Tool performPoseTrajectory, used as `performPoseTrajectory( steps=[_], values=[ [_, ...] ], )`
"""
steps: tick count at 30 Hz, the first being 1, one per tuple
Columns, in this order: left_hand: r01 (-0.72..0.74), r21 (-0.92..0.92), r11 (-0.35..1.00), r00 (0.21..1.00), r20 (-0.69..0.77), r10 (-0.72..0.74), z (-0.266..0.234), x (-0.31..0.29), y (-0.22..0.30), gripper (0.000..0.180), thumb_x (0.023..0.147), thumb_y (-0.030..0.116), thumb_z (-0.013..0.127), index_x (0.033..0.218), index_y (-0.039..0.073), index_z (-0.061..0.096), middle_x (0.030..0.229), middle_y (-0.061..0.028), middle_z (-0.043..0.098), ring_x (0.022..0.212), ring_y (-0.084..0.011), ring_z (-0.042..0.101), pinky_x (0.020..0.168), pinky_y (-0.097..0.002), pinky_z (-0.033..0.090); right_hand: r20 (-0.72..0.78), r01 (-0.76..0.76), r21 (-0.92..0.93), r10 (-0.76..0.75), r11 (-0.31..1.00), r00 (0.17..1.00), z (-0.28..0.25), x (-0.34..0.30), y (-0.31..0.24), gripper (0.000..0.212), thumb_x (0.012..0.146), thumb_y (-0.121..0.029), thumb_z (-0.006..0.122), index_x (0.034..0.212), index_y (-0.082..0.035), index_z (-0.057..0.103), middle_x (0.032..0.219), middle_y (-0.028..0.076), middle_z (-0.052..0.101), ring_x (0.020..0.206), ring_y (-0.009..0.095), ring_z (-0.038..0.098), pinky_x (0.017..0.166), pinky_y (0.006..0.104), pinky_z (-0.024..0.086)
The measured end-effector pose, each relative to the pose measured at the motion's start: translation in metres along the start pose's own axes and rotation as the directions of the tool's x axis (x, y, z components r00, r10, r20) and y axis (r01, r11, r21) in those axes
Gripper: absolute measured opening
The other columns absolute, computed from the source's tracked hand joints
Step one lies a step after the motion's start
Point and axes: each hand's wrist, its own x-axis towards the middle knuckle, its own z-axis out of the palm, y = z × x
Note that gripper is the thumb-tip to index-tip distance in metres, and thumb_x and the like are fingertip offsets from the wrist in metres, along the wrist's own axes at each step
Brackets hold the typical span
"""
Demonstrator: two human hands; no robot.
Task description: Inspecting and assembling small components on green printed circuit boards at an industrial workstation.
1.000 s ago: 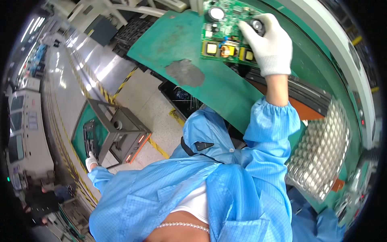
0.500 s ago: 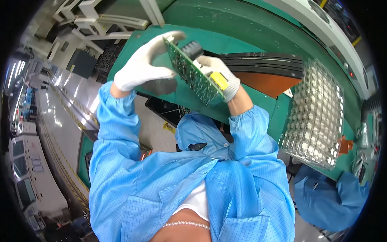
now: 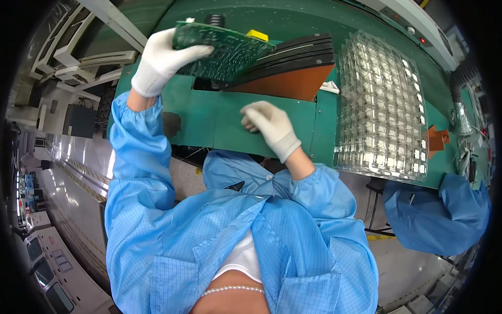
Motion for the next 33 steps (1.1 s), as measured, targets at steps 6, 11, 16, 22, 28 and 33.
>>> performPoseTrajectory(
  steps=[6,11,16,22,28,33],
  values=[
    [-0.199,0.239,0.95,0.975,0.148,0.166,0.025,0.046,0.007,0.026,0.084,0.019,0.079,0.103,0.001,0.075,0.087,-0.0058,0.074,0.08,-0.009,0.066,0.075,-0.0268,0.054,0.073,0.135,-0.301,-0.118,0.944,0.99,0.009,-0.012,0.001,0.027,0.098,-0.02,0.059,0.111,0.003,0.066,0.094,0.008,0.069,0.09,0.014,0.066,0.085,0.0273,0.052],
    [-0.152,0.144,0.978,0.977,0.174,0.127,0.025,0.059,0.017,0.029,0.084,0.02,0.078,0.107,0.002,0.074,0.088,-0.0084,0.074,0.079,-0.0099,0.066,0.075,-0.027,0.054,0.072,0.205,-0.347,-0.192,0.915,0.979,0.009,-0.012,0.007,0.024,0.095,-0.02,0.062,0.107,0.0,0.068,0.095,0.009,0.069,0.086,0.015,0.066,0.081,0.028,0.052],
    [0.003,0.068,0.998,0.972,0.233,-0.019,0.025,0.067,0.046,0.026,0.08,0.014,0.077,0.1,-0.003,0.072,0.082,-0.0042,0.072,0.075,-0.007,0.06,0.073,-0.0279,0.051,0.053,0.229,-0.345,-0.224,0.91,0.973,0.008,-0.012,0.011,0.022,0.093,-0.021,0.063,0.105,-0.003,0.069,0.094,0.009,0.069,0.08,0.016,0.065,0.076,0.0282,0.053],
    [-0.139,0.066,0.988,0.966,0.228,0.121,0.028,0.056,0.047,0.025,0.081,0.013,0.076,0.101,-0.002,0.072,0.082,-0.0047,0.072,0.075,-0.0072,0.06,0.073,-0.0282,0.051,0.053,0.235,-0.343,-0.231,0.91,0.972,0.009,-0.012,0.011,0.022,0.093,-0.02,0.063,0.104,-0.002,0.07,0.094,0.009,0.069,0.079,0.015,0.064,0.075,0.028,0.052],
    [-0.106,0.057,0.993,0.969,0.231,0.09,0.03,0.066,0.05,0.023,0.082,0.013,0.075,0.099,-0.002,0.071,0.081,-0.0058,0.072,0.074,-0.0079,0.059,0.072,-0.0288,0.051,0.049,0.24,-0.353,-0.238,0.905,0.97,0.01,-0.013,0.006,0.022,0.093,-0.02,0.063,0.104,-0.002,0.07,0.094,0.008,0.069,0.079,0.015,0.064,0.075,0.0277,0.052],
    [-0.205,0.188,0.961,0.951,0.27,0.15,0.032,0.069,0.054,0.026,0.085,0.018,0.073,0.102,-0.002,0.071,0.091,-0.0093,0.075,0.079,-0.0181,0.067,0.077,-0.0324,0.053,0.093,0.221,-0.392,-0.201,0.893,0.975,0.008,-0.015,0.002,0.025,0.095,-0.02,0.062,0.107,0.0,0.069,0.099,0.01,0.069,0.091,0.017,0.069,0.084,0.0287,0.053]
  ],
)
